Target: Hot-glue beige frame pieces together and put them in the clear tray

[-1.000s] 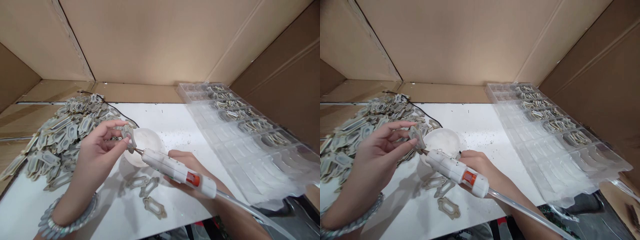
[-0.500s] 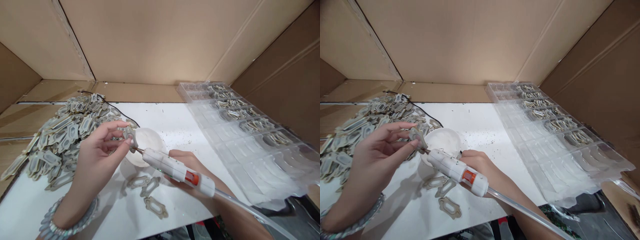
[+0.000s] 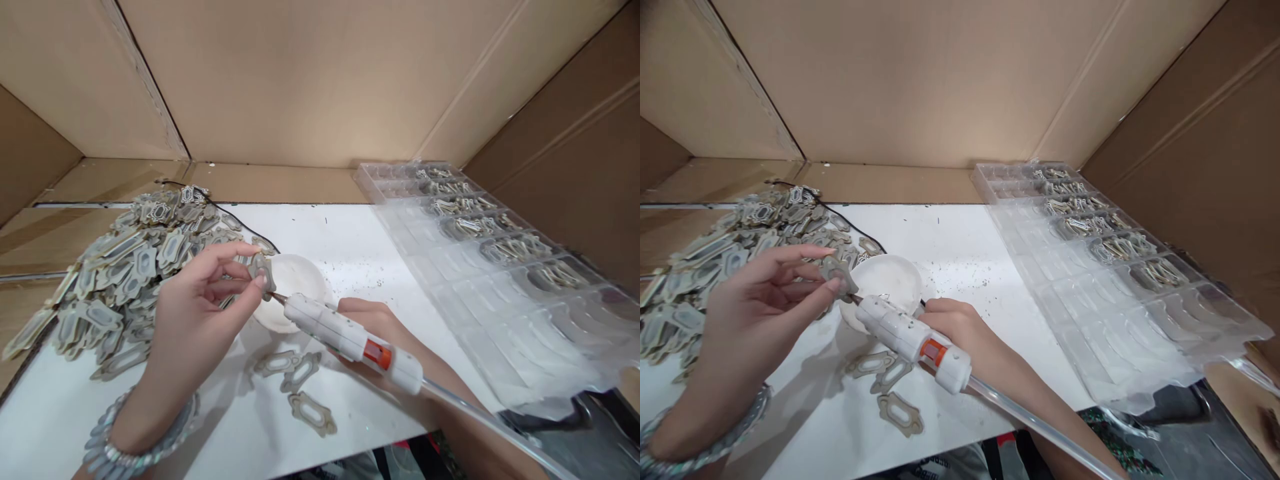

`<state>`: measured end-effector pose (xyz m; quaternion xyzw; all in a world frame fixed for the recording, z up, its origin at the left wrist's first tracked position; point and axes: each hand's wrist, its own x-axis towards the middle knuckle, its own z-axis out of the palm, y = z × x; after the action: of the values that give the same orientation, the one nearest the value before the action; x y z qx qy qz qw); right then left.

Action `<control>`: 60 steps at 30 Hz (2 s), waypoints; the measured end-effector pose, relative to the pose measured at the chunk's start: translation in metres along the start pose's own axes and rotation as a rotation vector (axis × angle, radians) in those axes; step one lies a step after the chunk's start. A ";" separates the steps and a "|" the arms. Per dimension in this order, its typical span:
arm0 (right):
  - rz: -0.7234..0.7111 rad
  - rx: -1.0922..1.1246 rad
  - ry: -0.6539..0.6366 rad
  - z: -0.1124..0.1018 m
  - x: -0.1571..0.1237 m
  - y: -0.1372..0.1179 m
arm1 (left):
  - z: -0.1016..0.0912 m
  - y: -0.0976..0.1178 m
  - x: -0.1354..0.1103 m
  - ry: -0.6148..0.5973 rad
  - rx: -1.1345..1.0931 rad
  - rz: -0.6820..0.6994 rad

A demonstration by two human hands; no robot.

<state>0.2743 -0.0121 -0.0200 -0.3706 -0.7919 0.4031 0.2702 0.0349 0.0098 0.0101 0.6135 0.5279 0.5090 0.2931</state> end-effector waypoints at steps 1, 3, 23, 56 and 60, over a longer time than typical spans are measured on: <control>0.008 0.000 -0.004 0.000 0.000 -0.001 | 0.000 0.000 0.000 0.003 0.006 0.004; 0.011 0.004 -0.004 -0.001 0.000 -0.001 | 0.001 0.000 -0.001 0.009 0.013 0.009; 0.051 -0.267 0.080 -0.001 0.001 -0.011 | 0.003 -0.004 -0.004 0.043 0.211 0.059; -0.040 -0.163 0.220 -0.009 0.003 0.009 | -0.019 -0.028 -0.040 -0.863 0.703 0.086; -0.021 -0.168 0.201 -0.011 0.003 0.006 | 0.003 -0.023 -0.042 -0.892 0.859 0.083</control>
<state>0.2830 -0.0027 -0.0192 -0.4222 -0.7958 0.2932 0.3202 0.0324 -0.0231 -0.0250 0.8504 0.4878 -0.0432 0.1924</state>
